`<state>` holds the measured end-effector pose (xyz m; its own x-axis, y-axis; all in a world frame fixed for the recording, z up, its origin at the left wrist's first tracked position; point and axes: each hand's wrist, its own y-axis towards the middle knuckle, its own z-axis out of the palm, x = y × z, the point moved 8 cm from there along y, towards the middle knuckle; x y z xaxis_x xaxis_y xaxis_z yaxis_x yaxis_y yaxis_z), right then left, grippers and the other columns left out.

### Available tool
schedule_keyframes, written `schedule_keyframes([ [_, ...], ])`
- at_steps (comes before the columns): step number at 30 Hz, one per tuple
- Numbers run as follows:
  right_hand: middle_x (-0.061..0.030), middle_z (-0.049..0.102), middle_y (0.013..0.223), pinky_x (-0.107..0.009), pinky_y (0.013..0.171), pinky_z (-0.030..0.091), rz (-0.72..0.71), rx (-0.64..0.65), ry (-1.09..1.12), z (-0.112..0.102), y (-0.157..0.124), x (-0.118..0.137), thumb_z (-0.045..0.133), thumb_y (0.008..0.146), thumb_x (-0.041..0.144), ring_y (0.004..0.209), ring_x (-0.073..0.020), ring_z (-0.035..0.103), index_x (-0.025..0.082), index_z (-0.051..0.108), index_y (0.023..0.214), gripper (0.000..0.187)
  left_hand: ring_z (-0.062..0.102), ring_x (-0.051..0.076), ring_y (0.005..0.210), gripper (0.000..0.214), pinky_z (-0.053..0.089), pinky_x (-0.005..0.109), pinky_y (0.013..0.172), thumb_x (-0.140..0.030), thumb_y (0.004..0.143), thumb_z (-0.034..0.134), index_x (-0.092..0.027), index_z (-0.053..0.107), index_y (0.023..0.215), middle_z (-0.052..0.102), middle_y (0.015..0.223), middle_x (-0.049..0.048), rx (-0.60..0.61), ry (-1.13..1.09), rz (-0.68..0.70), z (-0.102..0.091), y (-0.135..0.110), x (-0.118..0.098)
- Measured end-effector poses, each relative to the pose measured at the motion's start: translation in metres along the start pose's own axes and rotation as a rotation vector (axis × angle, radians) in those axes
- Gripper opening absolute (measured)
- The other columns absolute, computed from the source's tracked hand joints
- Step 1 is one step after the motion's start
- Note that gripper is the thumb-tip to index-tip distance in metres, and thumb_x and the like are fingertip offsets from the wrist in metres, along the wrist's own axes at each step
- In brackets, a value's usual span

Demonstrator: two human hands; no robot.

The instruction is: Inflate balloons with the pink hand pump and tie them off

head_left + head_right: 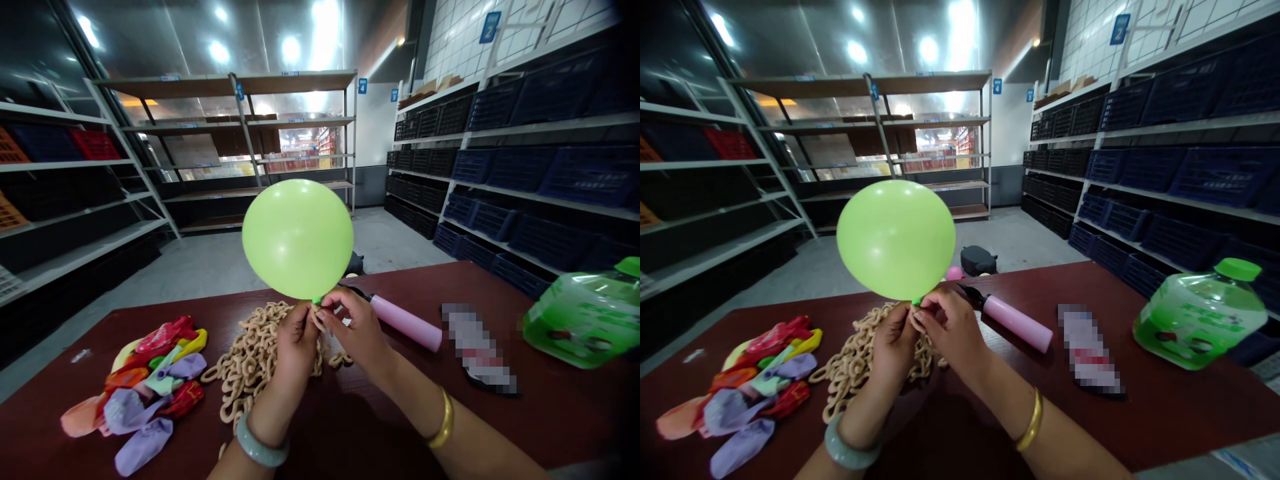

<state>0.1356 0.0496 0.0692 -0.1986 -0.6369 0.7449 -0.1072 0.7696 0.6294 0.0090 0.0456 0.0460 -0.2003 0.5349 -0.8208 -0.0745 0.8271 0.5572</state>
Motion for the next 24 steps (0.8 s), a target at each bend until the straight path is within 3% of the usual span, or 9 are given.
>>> schedule_keyframes([
  [7, -0.0012, 0.058, 0.083, -0.025, 0.063, 0.045, 0.023, 0.015, 0.043, -0.001, 0.005, 0.000, 0.067, 0.080, 0.026, 0.077, -0.0154, 0.055, 0.021, 0.058, 0.076, 0.012, 0.046, 0.012, 0.062, 0.019, 0.036, 0.023, 0.059, -0.029, 0.088, 0.054, -0.017, 0.060, 0.075, 0.053, 0.066, -0.0012, -0.005, 0.089, 0.001, -0.002, 0.001, -0.003],
  [12, -0.0021, 0.057, 0.082, -0.026, 0.063, 0.044, -0.024, -0.001, 0.053, 0.001, 0.004, 0.006, 0.060, 0.084, 0.025, 0.081, -0.0165, 0.055, 0.021, 0.055, 0.076, 0.010, 0.042, 0.010, 0.059, 0.023, 0.035, 0.021, 0.055, -0.036, 0.088, 0.055, -0.016, 0.060, 0.076, 0.050, 0.064, -0.0018, -0.048, -0.142, -0.171, 0.000, 0.000, 0.015],
  [16, -0.0003, 0.057, 0.076, -0.024, 0.056, 0.043, 0.129, -0.037, 0.171, 0.003, 0.001, -0.010, 0.061, 0.084, 0.033, 0.069, -0.0146, 0.055, 0.022, 0.052, 0.077, 0.016, 0.037, 0.009, 0.053, 0.027, 0.032, 0.020, 0.050, -0.040, 0.087, 0.056, -0.016, 0.057, 0.074, 0.045, 0.060, -0.0028, -0.056, -0.220, -0.237, 0.004, -0.003, 0.019],
  [21, -0.0014, 0.061, 0.079, -0.022, 0.048, 0.039, 0.258, 0.021, 0.245, 0.008, 0.003, -0.020, 0.067, 0.078, 0.035, 0.060, -0.0119, 0.051, 0.020, 0.060, 0.080, 0.016, 0.045, 0.012, 0.061, 0.024, 0.037, 0.023, 0.057, -0.037, 0.088, 0.055, -0.016, 0.062, 0.078, 0.054, 0.067, 0.0000, -0.044, -0.056, -0.128, -0.001, 0.000, 0.007],
  [24, -0.0007, 0.058, 0.076, -0.021, 0.045, 0.036, 0.308, 0.015, 0.362, 0.008, 0.003, -0.023, 0.072, 0.073, 0.035, 0.058, -0.0108, 0.048, 0.020, 0.062, 0.074, 0.018, 0.044, 0.012, 0.059, 0.028, 0.035, 0.023, 0.055, -0.038, 0.088, 0.053, -0.016, 0.059, 0.071, 0.051, 0.062, -0.0007, -0.030, -0.011, -0.113, -0.001, 0.002, 0.008],
])
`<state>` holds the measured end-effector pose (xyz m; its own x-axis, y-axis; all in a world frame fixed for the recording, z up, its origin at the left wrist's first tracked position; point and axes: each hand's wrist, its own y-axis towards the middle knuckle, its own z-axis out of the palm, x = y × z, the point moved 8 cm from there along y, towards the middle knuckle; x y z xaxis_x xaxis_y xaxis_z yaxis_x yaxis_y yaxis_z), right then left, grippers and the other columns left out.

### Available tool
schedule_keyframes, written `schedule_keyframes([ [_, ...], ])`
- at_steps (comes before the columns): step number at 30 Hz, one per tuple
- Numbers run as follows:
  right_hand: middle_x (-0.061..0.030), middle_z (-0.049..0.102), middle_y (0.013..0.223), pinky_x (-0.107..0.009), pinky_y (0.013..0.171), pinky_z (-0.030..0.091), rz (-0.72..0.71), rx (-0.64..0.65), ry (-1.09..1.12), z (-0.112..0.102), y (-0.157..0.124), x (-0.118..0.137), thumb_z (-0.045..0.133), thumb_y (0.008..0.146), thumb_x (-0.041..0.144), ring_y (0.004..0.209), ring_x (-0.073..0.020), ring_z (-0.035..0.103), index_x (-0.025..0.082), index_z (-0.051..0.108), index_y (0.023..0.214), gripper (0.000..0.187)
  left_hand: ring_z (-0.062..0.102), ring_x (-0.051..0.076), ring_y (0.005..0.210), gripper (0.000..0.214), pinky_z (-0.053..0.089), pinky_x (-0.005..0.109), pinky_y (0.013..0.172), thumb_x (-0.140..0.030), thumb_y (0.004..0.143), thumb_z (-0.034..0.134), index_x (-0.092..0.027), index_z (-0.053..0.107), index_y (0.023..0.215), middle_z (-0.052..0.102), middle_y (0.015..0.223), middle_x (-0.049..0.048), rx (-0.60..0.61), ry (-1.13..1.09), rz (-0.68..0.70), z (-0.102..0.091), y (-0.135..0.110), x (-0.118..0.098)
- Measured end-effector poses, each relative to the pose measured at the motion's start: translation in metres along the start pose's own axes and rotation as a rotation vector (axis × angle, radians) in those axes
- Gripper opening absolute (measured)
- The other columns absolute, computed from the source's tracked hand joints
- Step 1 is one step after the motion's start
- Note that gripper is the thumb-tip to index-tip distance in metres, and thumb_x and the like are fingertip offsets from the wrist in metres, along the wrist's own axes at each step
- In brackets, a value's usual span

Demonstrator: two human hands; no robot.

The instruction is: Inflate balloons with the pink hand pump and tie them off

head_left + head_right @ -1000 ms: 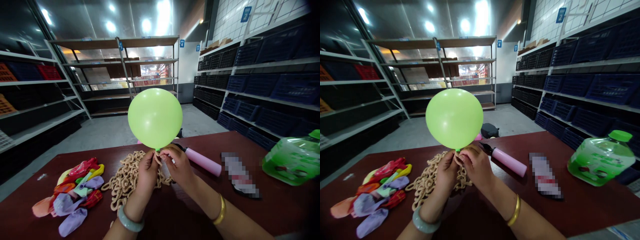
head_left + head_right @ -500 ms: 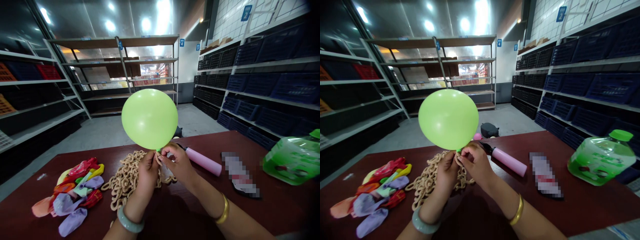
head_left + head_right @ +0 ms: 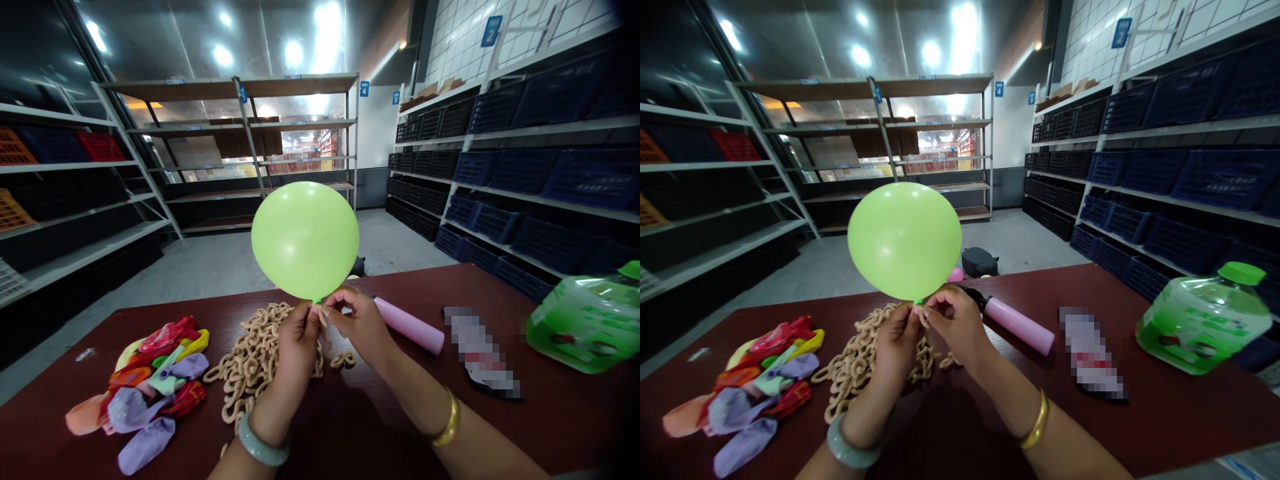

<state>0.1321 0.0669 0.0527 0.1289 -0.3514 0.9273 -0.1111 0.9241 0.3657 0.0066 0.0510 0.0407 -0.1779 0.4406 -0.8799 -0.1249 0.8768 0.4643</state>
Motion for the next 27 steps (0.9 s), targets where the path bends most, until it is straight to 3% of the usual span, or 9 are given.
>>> schedule_keyframes([
  [5, -0.0011, 0.058, 0.077, -0.020, 0.048, 0.036, 0.278, 0.085, 0.568, 0.014, -0.004, -0.021, 0.074, 0.071, 0.035, 0.063, -0.0112, 0.049, 0.019, 0.062, 0.082, 0.023, 0.047, 0.013, 0.061, 0.027, 0.038, 0.023, 0.058, -0.040, 0.089, 0.053, -0.017, 0.060, 0.076, 0.054, 0.067, 0.0001, 0.011, -0.081, -0.041, 0.004, 0.000, 0.010],
  [7, -0.0015, 0.057, 0.079, -0.018, 0.047, 0.033, 0.322, 0.106, 0.649, 0.017, -0.005, -0.024, 0.074, 0.071, 0.035, 0.064, -0.0106, 0.048, 0.019, 0.062, 0.084, 0.024, 0.048, 0.013, 0.063, 0.026, 0.039, 0.023, 0.059, -0.040, 0.089, 0.053, -0.017, 0.061, 0.078, 0.056, 0.070, 0.0010, 0.009, -0.089, -0.038, 0.004, 0.000, 0.013],
  [15, 0.0012, 0.056, 0.071, -0.020, 0.045, 0.033, 0.209, 0.137, 0.290, 0.008, 0.002, -0.021, 0.071, 0.073, 0.044, 0.057, -0.0102, 0.046, 0.018, 0.063, 0.083, 0.029, 0.046, 0.014, 0.057, 0.031, 0.035, 0.024, 0.056, -0.039, 0.090, 0.050, -0.018, 0.057, 0.069, 0.051, 0.060, -0.0004, 0.011, 0.153, 0.027, 0.000, 0.002, 0.006],
  [18, 0.0018, 0.057, 0.065, -0.021, 0.045, 0.031, 0.167, 0.061, 0.211, -0.002, 0.006, -0.025, 0.071, 0.073, 0.040, 0.053, -0.0091, 0.044, 0.017, 0.062, 0.075, 0.025, 0.048, 0.015, 0.059, 0.030, 0.036, 0.025, 0.057, -0.036, 0.089, 0.050, -0.018, 0.057, 0.066, 0.053, 0.061, 0.0002, 0.040, 0.243, 0.070, 0.004, 0.002, -0.001],
  [27, 0.0034, 0.054, 0.061, -0.020, 0.047, 0.033, 0.238, -0.143, 0.468, -0.017, 0.007, -0.035, 0.075, 0.069, 0.041, 0.050, -0.0075, 0.044, 0.017, 0.055, 0.066, 0.031, 0.049, 0.015, 0.062, 0.029, 0.036, 0.025, 0.059, -0.037, 0.090, 0.049, -0.018, 0.057, 0.068, 0.055, 0.063, 0.0005, 0.121, 0.254, 0.078, 0.020, -0.003, 0.009],
])
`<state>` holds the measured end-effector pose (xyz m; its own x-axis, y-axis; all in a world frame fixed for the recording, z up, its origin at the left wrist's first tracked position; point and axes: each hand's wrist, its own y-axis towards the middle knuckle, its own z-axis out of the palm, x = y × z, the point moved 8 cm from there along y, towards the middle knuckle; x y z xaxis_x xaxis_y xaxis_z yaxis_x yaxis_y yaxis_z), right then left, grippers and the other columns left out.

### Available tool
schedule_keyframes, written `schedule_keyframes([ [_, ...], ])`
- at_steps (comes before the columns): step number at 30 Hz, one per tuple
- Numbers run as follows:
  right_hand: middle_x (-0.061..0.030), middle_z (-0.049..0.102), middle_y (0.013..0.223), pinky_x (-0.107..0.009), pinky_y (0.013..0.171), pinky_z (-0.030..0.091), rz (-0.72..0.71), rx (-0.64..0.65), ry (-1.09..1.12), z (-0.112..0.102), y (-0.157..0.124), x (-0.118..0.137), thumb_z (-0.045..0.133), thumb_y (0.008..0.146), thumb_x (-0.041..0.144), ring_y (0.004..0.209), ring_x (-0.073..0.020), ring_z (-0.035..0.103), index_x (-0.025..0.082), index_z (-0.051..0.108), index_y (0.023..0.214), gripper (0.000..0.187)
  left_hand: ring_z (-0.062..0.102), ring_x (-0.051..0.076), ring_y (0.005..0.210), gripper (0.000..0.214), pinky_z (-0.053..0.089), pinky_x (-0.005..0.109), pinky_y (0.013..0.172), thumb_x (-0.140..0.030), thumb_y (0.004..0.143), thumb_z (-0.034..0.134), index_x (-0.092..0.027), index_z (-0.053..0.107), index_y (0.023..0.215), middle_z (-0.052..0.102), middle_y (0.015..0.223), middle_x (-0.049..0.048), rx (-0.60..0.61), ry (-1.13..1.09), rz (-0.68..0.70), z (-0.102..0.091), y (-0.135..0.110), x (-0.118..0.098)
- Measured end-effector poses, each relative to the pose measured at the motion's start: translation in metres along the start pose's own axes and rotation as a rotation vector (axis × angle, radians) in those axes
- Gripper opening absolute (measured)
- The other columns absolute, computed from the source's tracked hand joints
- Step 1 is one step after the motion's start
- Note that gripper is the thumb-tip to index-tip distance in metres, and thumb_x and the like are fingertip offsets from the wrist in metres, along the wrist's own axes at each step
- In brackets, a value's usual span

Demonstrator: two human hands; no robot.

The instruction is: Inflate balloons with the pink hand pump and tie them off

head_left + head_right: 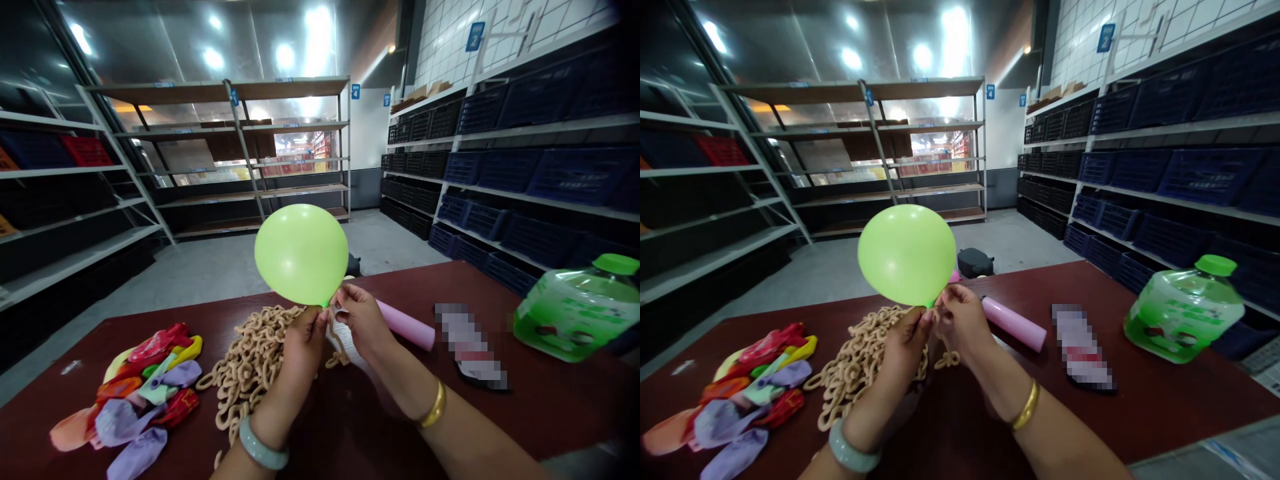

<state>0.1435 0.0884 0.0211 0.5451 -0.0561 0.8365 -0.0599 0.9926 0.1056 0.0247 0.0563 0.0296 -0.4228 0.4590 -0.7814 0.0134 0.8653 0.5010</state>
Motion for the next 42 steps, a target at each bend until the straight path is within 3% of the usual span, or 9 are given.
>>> schedule_keyframes([
  [10, 0.0067, 0.046, 0.054, -0.021, 0.044, 0.030, -0.022, -0.108, 0.136, -0.024, 0.018, -0.003, 0.079, 0.063, 0.047, 0.045, -0.0068, 0.036, 0.018, 0.054, 0.068, 0.038, 0.049, 0.015, 0.062, 0.030, 0.038, 0.025, 0.060, -0.037, 0.090, 0.050, -0.017, 0.062, 0.071, 0.056, 0.064, 0.0014, 0.117, -0.143, -0.022, 0.025, 0.000, 0.004],
  [15, 0.0041, 0.052, 0.057, -0.022, 0.049, 0.035, -0.003, -0.061, 0.091, -0.016, 0.016, -0.006, 0.082, 0.061, 0.045, 0.050, -0.0081, 0.044, 0.017, 0.057, 0.067, 0.038, 0.049, 0.014, 0.062, 0.031, 0.039, 0.024, 0.059, -0.041, 0.089, 0.051, -0.017, 0.060, 0.072, 0.055, 0.065, 0.0009, 0.016, -0.186, -0.091, 0.013, 0.000, 0.012],
  [19, 0.0020, 0.058, 0.061, -0.023, 0.048, 0.033, 0.109, 0.014, -0.055, -0.001, 0.010, -0.028, 0.083, 0.059, 0.046, 0.052, -0.0095, 0.047, 0.017, 0.064, 0.074, 0.038, 0.054, 0.016, 0.066, 0.028, 0.042, 0.026, 0.063, -0.040, 0.090, 0.048, -0.017, 0.062, 0.081, 0.061, 0.071, 0.0024, -0.078, -0.156, -0.147, -0.004, 0.003, 0.026],
  [23, 0.0030, 0.058, 0.062, -0.022, 0.047, 0.029, 0.211, -0.001, -0.075, 0.000, 0.006, -0.049, 0.085, 0.055, 0.041, 0.050, -0.0082, 0.044, 0.017, 0.064, 0.074, 0.037, 0.061, 0.021, 0.079, 0.023, 0.044, 0.031, 0.074, -0.033, 0.088, 0.049, -0.018, 0.066, 0.091, 0.068, 0.083, 0.0056, -0.032, -0.022, -0.106, -0.002, 0.007, 0.029],
  [27, 0.0039, 0.058, 0.061, -0.021, 0.049, 0.033, 0.200, -0.066, 0.026, -0.006, 0.004, -0.048, 0.085, 0.055, 0.034, 0.053, -0.0078, 0.046, 0.016, 0.061, 0.070, 0.033, 0.062, 0.021, 0.078, 0.025, 0.044, 0.031, 0.072, -0.032, 0.090, 0.046, -0.019, 0.068, 0.091, 0.070, 0.084, 0.0070, 0.035, 0.079, -0.049, 0.005, 0.006, 0.022],
  [30, 0.0051, 0.058, 0.061, -0.020, 0.049, 0.034, 0.173, -0.091, 0.039, -0.010, 0.009, -0.043, 0.084, 0.056, 0.036, 0.053, -0.0075, 0.048, 0.017, 0.061, 0.070, 0.033, 0.063, 0.021, 0.078, 0.026, 0.043, 0.030, 0.071, -0.035, 0.090, 0.047, -0.020, 0.068, 0.091, 0.070, 0.084, 0.0064, 0.030, 0.145, -0.051, -0.002, 0.005, 0.017],
  [35, 0.0030, 0.060, 0.060, -0.020, 0.043, 0.032, 0.176, -0.121, 0.008, -0.012, 0.036, -0.048, 0.083, 0.059, 0.032, 0.048, -0.0080, 0.048, 0.017, 0.062, 0.071, 0.029, 0.061, 0.019, 0.077, 0.029, 0.041, 0.028, 0.069, -0.037, 0.093, 0.043, -0.019, 0.064, 0.088, 0.067, 0.083, 0.0045, -0.137, 0.093, -0.084, -0.028, 0.005, 0.016],
  [40, 0.0027, 0.054, 0.051, -0.019, 0.041, 0.036, 0.236, -0.104, -0.069, 0.003, 0.083, -0.055, 0.077, 0.070, 0.025, 0.043, -0.0079, 0.046, 0.017, 0.057, 0.064, 0.022, 0.059, 0.017, 0.075, 0.029, 0.040, 0.028, 0.069, -0.035, 0.095, 0.040, -0.019, 0.062, 0.086, 0.064, 0.080, 0.0036, -0.163, 0.083, -0.049, -0.032, 0.004, 0.017],
  [42, 0.0009, 0.057, 0.056, -0.020, 0.045, 0.042, 0.259, -0.074, -0.108, 0.014, 0.103, -0.056, 0.073, 0.075, 0.024, 0.047, -0.0087, 0.049, 0.017, 0.058, 0.068, 0.019, 0.058, 0.017, 0.073, 0.030, 0.041, 0.027, 0.069, -0.035, 0.096, 0.039, -0.019, 0.061, 0.083, 0.063, 0.078, 0.0032, -0.168, 0.060, -0.044, -0.033, 0.003, 0.018],
])
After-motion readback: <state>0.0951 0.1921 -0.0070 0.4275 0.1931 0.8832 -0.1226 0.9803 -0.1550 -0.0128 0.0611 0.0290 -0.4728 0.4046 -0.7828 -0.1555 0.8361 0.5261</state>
